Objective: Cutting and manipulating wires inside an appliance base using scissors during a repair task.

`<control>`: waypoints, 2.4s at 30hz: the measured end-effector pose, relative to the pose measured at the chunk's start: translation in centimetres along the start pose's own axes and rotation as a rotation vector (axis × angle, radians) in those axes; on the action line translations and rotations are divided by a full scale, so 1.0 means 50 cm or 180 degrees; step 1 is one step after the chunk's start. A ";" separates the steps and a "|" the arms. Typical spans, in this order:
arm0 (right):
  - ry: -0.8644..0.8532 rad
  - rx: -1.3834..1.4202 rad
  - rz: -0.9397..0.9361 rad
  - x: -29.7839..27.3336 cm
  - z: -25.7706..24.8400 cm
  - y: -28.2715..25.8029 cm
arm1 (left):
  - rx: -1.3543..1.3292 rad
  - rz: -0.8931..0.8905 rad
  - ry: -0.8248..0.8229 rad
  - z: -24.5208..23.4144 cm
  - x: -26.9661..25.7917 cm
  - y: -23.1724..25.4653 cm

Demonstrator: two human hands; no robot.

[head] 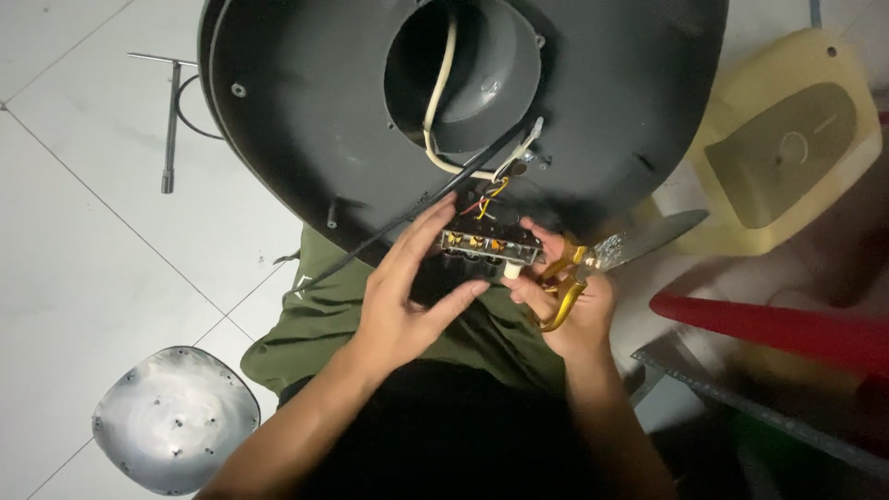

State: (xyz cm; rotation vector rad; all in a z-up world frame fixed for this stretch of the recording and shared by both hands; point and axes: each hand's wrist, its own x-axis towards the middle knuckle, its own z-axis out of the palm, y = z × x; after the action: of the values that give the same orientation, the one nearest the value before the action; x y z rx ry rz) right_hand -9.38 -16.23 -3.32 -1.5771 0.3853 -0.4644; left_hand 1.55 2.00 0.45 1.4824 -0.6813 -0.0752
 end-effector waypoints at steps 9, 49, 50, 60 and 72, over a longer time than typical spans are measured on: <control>0.0239 -0.0036 0.0144 0.000 -0.006 0.012 | -0.0048 -0.0024 -0.0051 -0.002 0.004 0.007; 0.0506 0.0529 -0.0195 0.000 0.034 -0.029 | -0.1347 -0.0949 0.0685 0.033 0.001 -0.008; 0.0540 0.0571 -0.0224 0.004 0.040 -0.033 | -0.1360 -0.0960 0.0659 0.033 0.003 -0.006; 0.0502 0.0582 -0.0083 0.007 0.037 -0.039 | -0.1087 -0.0831 0.0664 0.040 0.007 0.004; 0.0272 0.0632 -0.0177 0.013 0.057 -0.075 | -0.1555 -0.1024 0.0614 0.041 -0.017 -0.021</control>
State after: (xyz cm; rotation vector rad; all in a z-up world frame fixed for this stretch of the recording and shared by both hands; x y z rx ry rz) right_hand -7.52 -13.91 0.38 -1.3813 0.3499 -0.5965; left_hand 0.30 0.44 -0.96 1.0950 -0.2372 -0.3191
